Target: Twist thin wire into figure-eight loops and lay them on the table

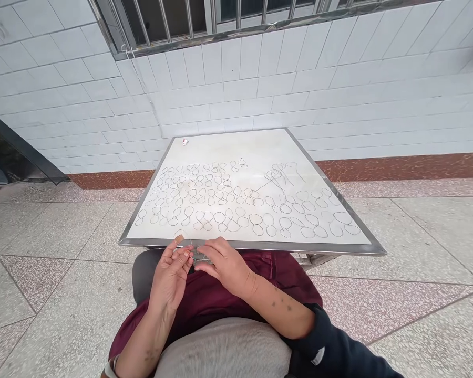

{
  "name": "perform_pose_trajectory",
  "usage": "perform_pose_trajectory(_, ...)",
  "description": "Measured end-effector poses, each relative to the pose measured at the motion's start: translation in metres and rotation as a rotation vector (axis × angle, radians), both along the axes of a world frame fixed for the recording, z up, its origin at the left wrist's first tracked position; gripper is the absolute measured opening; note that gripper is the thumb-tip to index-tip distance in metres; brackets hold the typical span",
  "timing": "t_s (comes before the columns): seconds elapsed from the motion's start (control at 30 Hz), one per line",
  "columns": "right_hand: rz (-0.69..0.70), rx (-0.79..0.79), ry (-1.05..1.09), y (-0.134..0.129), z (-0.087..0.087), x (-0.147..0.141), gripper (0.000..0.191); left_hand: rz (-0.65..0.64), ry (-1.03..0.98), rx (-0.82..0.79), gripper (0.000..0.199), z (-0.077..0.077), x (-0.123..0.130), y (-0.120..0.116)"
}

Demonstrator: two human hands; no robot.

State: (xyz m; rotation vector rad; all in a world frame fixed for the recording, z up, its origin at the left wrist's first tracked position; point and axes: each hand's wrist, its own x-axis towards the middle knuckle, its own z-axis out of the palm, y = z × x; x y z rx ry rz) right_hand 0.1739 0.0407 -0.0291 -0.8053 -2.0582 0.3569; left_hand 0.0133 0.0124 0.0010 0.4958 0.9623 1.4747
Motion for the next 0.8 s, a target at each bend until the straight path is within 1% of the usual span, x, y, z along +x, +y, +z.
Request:
perform_pose_trajectory(0.07,-0.008,0.047,-0.029,0.003,0.0,0.002,0.028,-0.003,-0.017,0.002,0.053,0.001,0.001,0.003)
perform_pose_trajectory(0.13,-0.009,0.05,-0.03,0.006,0.001,0.003,0.023,-0.014,-0.031,0.0,0.053,0.003,0.003,0.007)
perform_pose_trajectory(0.2,-0.026,0.007,0.003,0.009,0.003,0.004,0.02,-0.031,-0.032,0.002,0.054,0.006,0.005,0.011)
perform_pose_trajectory(0.23,-0.046,-0.042,0.041,0.011,0.004,0.003,0.02,-0.042,-0.025,0.008,0.054,0.008,0.006,0.013)
perform_pose_trajectory(0.3,-0.105,-0.222,0.179,0.016,0.008,0.001,0.022,-0.072,0.012,0.027,0.054,0.01,0.007,0.017)
perform_pose_trajectory(0.37,-0.143,-0.509,0.388,0.024,0.011,-0.001,0.025,-0.1,0.075,0.048,0.054,0.011,0.008,0.02)
perform_pose_trajectory(0.43,-0.138,-0.794,0.618,0.034,0.015,-0.001,0.029,-0.106,0.156,0.064,0.054,0.01,0.006,0.021)
perform_pose_trajectory(0.47,-0.125,-0.897,0.72,0.039,0.017,-0.001,0.031,-0.095,0.201,0.069,0.054,0.009,0.003,0.021)
perform_pose_trajectory(0.5,-0.113,-0.968,0.808,0.046,0.019,0.001,0.032,-0.079,0.247,0.071,0.053,0.006,-0.001,0.021)
perform_pose_trajectory(0.57,-0.113,-1.022,0.931,0.06,0.022,0.007,0.032,-0.042,0.333,0.07,0.054,-0.001,-0.012,0.021)
perform_pose_trajectory(0.67,-0.15,-1.0,0.999,0.087,0.025,0.022,0.028,0.112,0.474,0.022,0.056,-0.019,-0.042,0.023)
perform_pose_trajectory(0.73,-0.191,-0.962,1.006,0.111,0.026,0.035,0.023,0.184,0.597,-0.062,0.057,-0.038,-0.067,0.024)
perform_pose_trajectory(0.77,-0.212,-0.946,1.006,0.125,0.027,0.043,0.02,0.227,0.653,-0.077,0.06,-0.049,-0.079,0.025)
perform_pose_trajectory(0.8,-0.235,-0.932,1.003,0.14,0.028,0.051,0.018,0.291,0.698,-0.057,0.062,-0.061,-0.092,0.026)
